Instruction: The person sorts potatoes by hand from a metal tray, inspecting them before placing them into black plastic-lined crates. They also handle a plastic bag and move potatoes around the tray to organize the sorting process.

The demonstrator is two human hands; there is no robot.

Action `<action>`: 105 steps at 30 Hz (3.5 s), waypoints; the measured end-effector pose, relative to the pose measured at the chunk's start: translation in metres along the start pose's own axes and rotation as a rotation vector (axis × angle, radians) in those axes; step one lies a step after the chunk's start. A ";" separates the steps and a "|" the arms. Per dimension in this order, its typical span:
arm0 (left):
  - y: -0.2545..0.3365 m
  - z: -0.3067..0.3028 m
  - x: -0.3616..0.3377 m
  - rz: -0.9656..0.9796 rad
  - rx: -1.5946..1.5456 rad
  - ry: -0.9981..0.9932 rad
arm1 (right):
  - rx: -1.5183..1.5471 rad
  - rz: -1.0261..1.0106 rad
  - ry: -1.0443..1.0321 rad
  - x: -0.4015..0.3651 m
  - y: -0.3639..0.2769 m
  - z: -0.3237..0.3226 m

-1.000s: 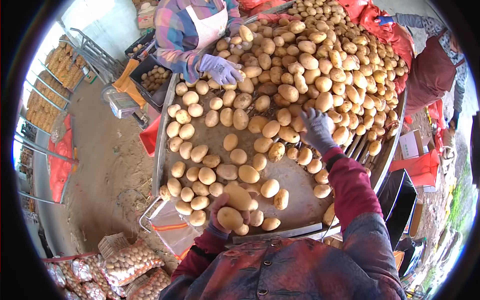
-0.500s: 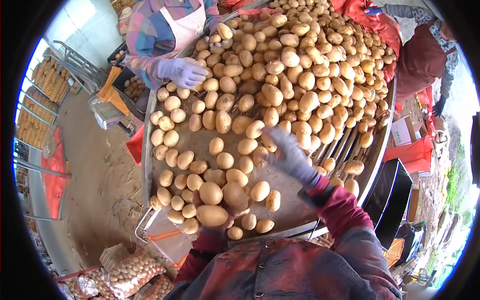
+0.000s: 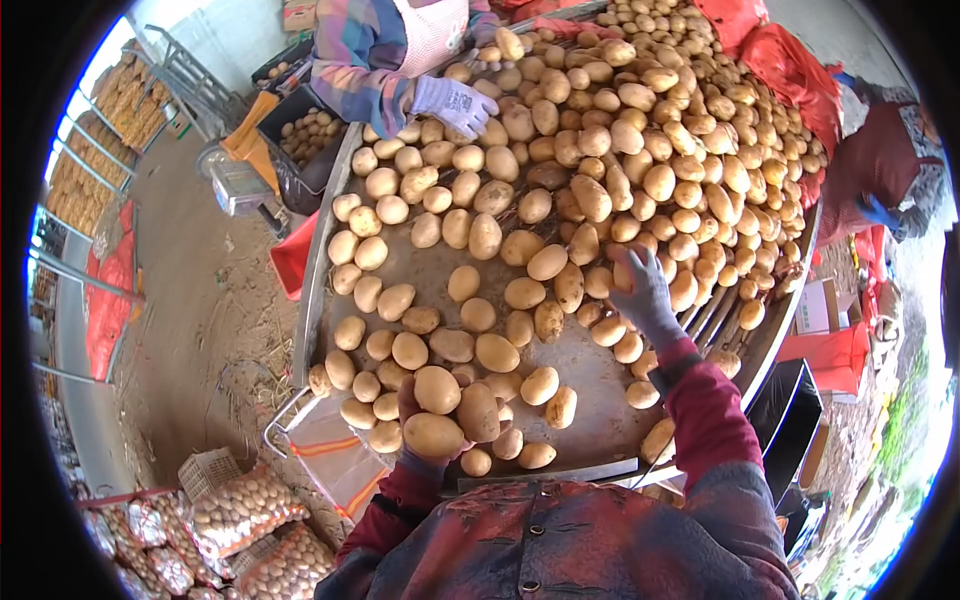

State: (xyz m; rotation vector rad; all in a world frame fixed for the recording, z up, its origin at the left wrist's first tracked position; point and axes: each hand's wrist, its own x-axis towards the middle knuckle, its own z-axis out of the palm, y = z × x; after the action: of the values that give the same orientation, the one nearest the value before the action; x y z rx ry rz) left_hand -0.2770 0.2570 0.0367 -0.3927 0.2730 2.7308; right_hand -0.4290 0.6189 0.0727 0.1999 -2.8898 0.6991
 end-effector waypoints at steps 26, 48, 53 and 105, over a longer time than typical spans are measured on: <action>0.026 0.009 0.003 -0.023 -0.049 -0.042 | 0.262 -0.173 -0.733 0.060 -0.129 0.070; 0.027 -0.026 0.004 -0.041 -0.260 -0.131 | -0.140 -0.195 -0.209 0.192 -0.100 0.138; 0.029 0.003 -0.003 -0.070 -0.232 -0.103 | 0.109 -0.311 -0.235 0.151 -0.102 0.113; -0.493 0.087 -0.242 -1.817 0.894 -0.394 | 0.933 0.953 1.320 -0.712 -0.113 -0.141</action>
State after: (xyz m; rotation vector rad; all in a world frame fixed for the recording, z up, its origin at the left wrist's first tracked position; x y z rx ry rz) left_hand 0.1076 0.6491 0.1257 0.1705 0.5693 0.7158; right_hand 0.3032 0.6498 0.1125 -1.1169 -1.1233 1.4602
